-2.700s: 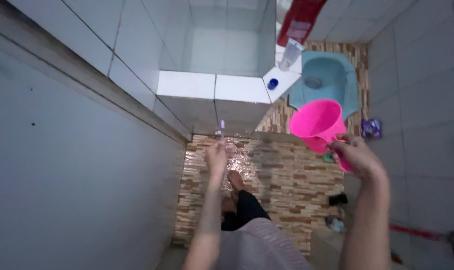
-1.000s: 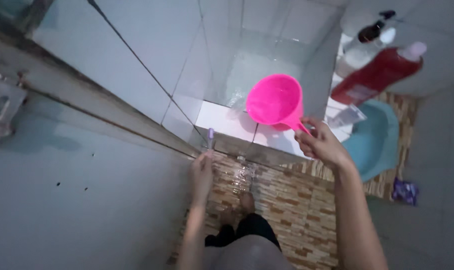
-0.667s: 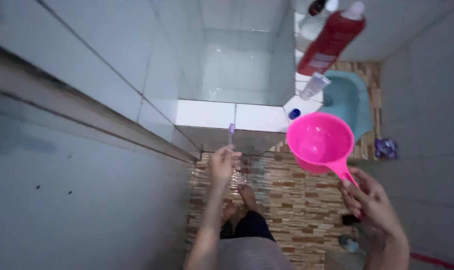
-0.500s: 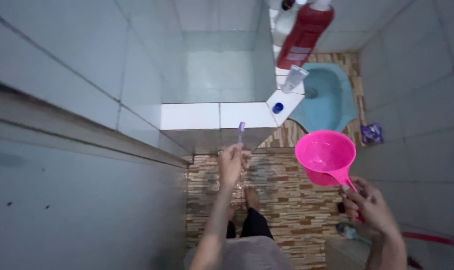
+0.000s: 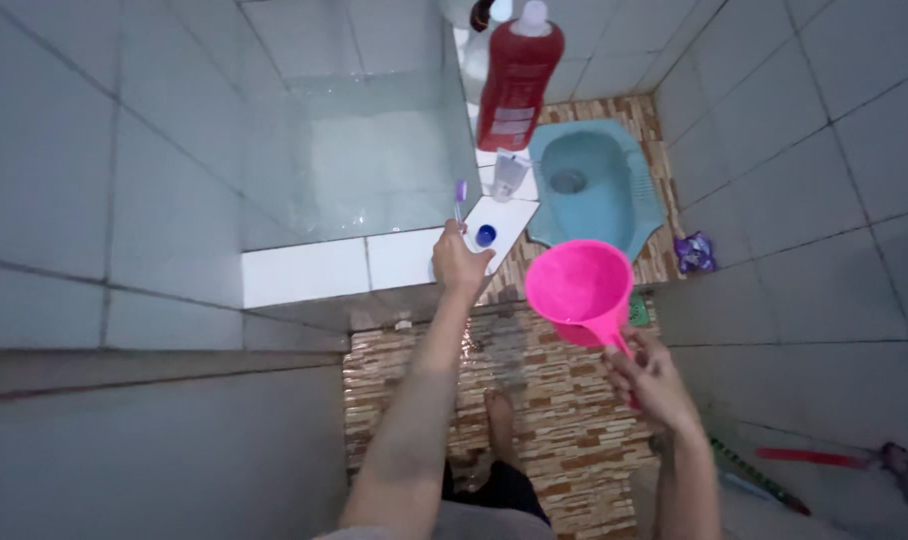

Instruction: The person scrubs the tiled wall next to a squat toilet using a toothbrush and a small bottle cap containing cleaning liquid. They then rinse the toothbrush with water from a pink scoop and pour red cleaning liquid from a bottle into the toilet bowl.

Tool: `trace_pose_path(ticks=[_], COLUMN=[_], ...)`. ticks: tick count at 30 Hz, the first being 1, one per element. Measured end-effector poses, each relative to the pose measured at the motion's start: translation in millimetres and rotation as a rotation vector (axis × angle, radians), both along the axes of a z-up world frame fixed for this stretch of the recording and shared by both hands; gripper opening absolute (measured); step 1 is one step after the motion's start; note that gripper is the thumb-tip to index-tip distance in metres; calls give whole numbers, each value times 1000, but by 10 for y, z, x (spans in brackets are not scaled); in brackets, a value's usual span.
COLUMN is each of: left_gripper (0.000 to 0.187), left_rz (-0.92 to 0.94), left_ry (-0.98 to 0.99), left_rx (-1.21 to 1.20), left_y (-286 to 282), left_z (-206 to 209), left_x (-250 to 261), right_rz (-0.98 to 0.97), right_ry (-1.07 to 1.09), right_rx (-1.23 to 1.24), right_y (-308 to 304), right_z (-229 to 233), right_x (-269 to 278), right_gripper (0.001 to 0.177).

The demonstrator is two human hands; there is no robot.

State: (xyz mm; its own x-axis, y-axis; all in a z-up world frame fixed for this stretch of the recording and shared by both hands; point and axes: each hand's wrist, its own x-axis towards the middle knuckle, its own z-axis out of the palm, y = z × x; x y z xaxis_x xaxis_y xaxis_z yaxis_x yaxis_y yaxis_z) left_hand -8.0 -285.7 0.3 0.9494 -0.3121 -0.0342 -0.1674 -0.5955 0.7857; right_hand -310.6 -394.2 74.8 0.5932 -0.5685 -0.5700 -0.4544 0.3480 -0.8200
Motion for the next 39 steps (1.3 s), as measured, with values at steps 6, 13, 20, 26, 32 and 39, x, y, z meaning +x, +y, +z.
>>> trace_pose_path(ticks=[6,13,20,26,32,39], left_gripper=[43,41,41,42,38,45], left_rz=[-30,99,88,40,70,65], left_ry=[-59,-201,-70,-8,-72,-99], left_rx=[12,-122,-27,-36,19,9], left_y=[-219,166,415,299,155,70], left_z=[-77,4,83,-25,-39,6], left_x=[87,320,194,-57,-137,-199], right_rz=[78,244,151,60,117,117], right_ry=[19,99,184,221,88,12], right_rx=[2,-94,-60,-59,-240,-234], right_y=[-23,-24,-117,-359,-695,-1025], right_z=[289,454,332,306,169,24], right_x=[320,686,755,665,966,1103], right_gripper=[36,34,39,40,35,36])
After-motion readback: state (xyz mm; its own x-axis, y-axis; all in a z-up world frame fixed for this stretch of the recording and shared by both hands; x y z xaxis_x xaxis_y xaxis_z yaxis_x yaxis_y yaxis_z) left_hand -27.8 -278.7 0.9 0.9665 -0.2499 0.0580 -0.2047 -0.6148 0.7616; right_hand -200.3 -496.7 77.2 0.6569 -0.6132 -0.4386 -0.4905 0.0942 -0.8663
